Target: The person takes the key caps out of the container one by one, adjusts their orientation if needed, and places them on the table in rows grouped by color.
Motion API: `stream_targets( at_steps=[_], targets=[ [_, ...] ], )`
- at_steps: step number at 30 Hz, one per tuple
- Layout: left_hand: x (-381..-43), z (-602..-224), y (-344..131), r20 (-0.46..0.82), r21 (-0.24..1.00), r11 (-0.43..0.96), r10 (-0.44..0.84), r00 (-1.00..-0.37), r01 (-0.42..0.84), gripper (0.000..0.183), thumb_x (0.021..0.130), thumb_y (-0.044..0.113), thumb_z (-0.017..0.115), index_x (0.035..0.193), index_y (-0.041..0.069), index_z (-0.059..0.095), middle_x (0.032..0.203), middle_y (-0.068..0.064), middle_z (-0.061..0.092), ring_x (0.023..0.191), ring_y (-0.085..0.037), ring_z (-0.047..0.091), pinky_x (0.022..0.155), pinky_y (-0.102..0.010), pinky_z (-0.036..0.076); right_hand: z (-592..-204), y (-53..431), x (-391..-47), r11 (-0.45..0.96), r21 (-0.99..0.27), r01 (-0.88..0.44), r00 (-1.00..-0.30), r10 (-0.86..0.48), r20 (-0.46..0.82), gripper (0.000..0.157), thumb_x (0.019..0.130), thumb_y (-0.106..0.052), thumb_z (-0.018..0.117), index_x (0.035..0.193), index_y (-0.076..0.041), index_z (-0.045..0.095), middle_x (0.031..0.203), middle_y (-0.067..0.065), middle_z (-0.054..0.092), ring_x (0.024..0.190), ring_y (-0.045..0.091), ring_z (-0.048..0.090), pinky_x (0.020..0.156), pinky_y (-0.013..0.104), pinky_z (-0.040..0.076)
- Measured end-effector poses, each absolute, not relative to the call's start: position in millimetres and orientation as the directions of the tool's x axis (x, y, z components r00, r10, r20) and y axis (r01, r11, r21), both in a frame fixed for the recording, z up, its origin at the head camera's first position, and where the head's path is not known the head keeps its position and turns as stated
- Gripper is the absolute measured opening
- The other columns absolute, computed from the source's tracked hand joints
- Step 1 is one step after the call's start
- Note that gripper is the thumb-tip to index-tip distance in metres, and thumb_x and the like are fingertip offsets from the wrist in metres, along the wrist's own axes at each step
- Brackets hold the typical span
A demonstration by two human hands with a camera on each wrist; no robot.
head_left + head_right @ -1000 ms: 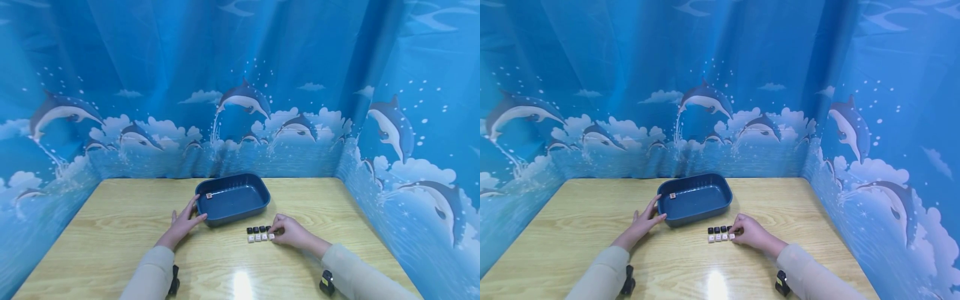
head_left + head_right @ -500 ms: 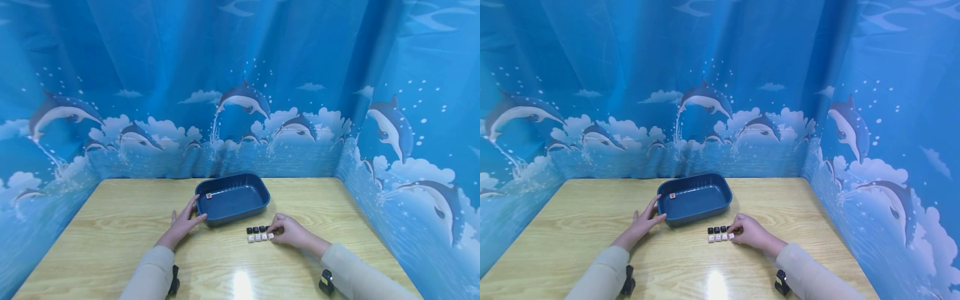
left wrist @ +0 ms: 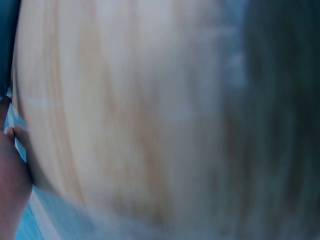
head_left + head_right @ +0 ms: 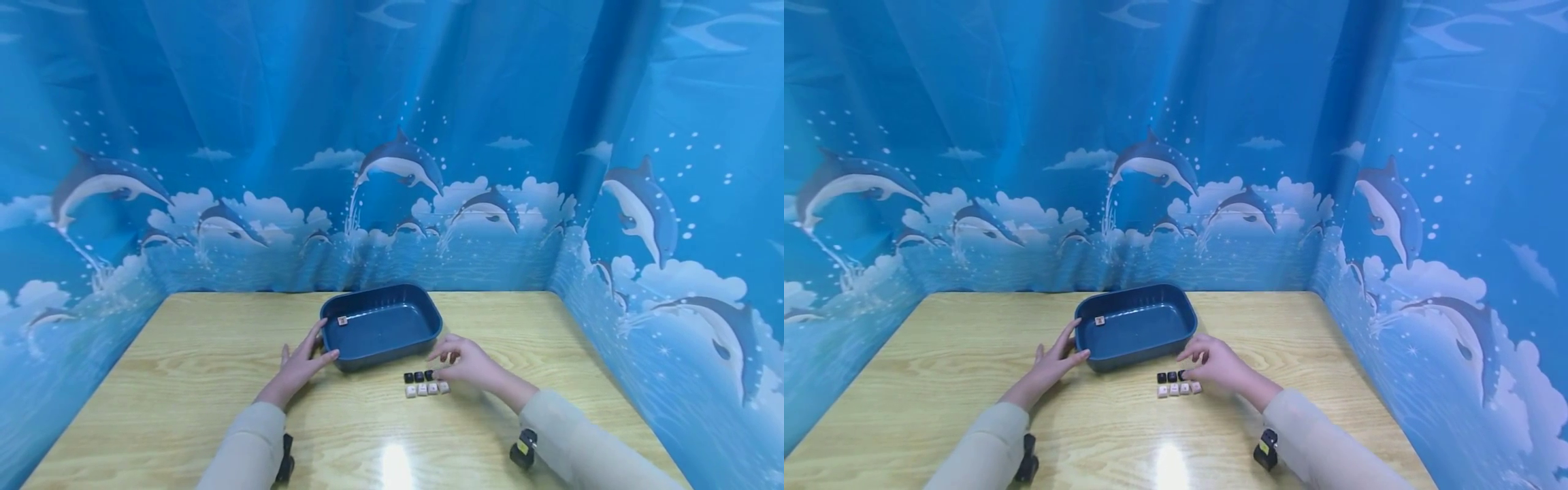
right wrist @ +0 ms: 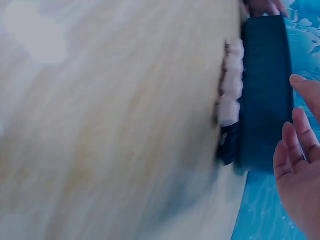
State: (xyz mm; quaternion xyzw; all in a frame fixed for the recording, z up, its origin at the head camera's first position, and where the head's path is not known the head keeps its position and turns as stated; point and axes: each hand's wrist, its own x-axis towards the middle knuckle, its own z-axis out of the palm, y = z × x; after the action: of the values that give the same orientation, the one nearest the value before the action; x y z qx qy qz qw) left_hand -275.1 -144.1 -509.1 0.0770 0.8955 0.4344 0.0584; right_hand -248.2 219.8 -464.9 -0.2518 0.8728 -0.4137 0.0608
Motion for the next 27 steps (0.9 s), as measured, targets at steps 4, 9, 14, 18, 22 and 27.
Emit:
stream_targets(
  at_steps=[4, 9, 14, 18, 22, 27],
  targets=[
    [-275, -508, -143, -0.021, 0.784, 0.612, 0.193, -0.981, 0.103, 0.08, 0.094, 0.041, 0.063, 0.157, 0.022, 0.016, 0.148, -0.021, 0.039, 0.14, -0.04, 0.029, 0.108, -0.061, -0.019, -458, 210, -255, 0.47, -0.79, -0.394, -0.853, -0.507, 0.125, 0.027, 0.08, -0.006, 0.078, 0.106, -0.003, 0.073, 0.106, 0.001, 0.062, 0.094, 0.035, 0.059, 0.083, 0.043, 0.053],
    [-274, -507, -143, -0.021, 0.782, 0.615, 0.19, -0.982, 0.102, 0.08, 0.094, 0.04, 0.063, 0.157, 0.022, 0.017, 0.148, -0.022, 0.038, 0.14, -0.04, 0.03, 0.108, -0.062, -0.018, -448, 193, -262, 0.437, -0.822, -0.365, -0.855, -0.506, 0.11, 0.027, 0.08, -0.003, 0.078, 0.107, -0.006, 0.073, 0.106, 0.0, 0.062, 0.097, 0.033, 0.058, 0.086, 0.045, 0.052],
    [-273, -508, -143, -0.033, 0.79, 0.606, 0.192, -0.981, 0.093, 0.081, 0.094, 0.043, 0.063, 0.157, 0.023, 0.016, 0.15, -0.022, 0.036, 0.14, -0.039, 0.03, 0.108, -0.062, -0.019, -441, 176, -271, 0.443, -0.824, -0.354, -0.851, -0.519, 0.086, 0.026, 0.084, -0.009, 0.077, 0.11, -0.006, 0.072, 0.105, -0.002, 0.064, 0.098, 0.024, 0.058, 0.083, 0.035, 0.052],
    [-273, -508, -143, -0.041, 0.79, 0.607, 0.191, -0.981, 0.085, 0.082, 0.094, 0.044, 0.062, 0.157, 0.023, 0.015, 0.15, -0.021, 0.035, 0.14, -0.039, 0.029, 0.108, -0.062, -0.02, -437, 164, -280, 0.425, -0.836, -0.348, -0.841, -0.536, 0.077, 0.026, 0.086, -0.011, 0.075, 0.112, -0.005, 0.072, 0.107, -0.001, 0.064, 0.101, 0.028, 0.058, 0.083, 0.035, 0.052],
    [-275, -508, -143, -0.034, 0.793, 0.603, 0.187, -0.982, 0.088, 0.082, 0.094, 0.043, 0.063, 0.157, 0.023, 0.015, 0.15, -0.021, 0.036, 0.14, -0.039, 0.03, 0.108, -0.061, -0.02, -436, 151, -291, 0.406, -0.849, -0.338, -0.837, -0.541, 0.075, 0.026, 0.086, -0.013, 0.076, 0.111, -0.009, 0.073, 0.107, -0.002, 0.064, 0.102, 0.032, 0.058, 0.082, 0.035, 0.053],
    [-275, -509, -144, -0.029, 0.789, 0.608, 0.186, -0.982, 0.092, 0.083, 0.093, 0.048, 0.062, 0.157, 0.023, 0.016, 0.149, -0.021, 0.037, 0.14, -0.04, 0.031, 0.108, -0.061, -0.02, -435, 134, -303, 0.407, -0.845, -0.347, -0.822, -0.566, 0.065, 0.031, 0.085, -0.012, 0.077, 0.114, -0.006, 0.072, 0.107, -0.002, 0.065, 0.102, 0.026, 0.059, 0.082, 0.031, 0.054]
  ],
)
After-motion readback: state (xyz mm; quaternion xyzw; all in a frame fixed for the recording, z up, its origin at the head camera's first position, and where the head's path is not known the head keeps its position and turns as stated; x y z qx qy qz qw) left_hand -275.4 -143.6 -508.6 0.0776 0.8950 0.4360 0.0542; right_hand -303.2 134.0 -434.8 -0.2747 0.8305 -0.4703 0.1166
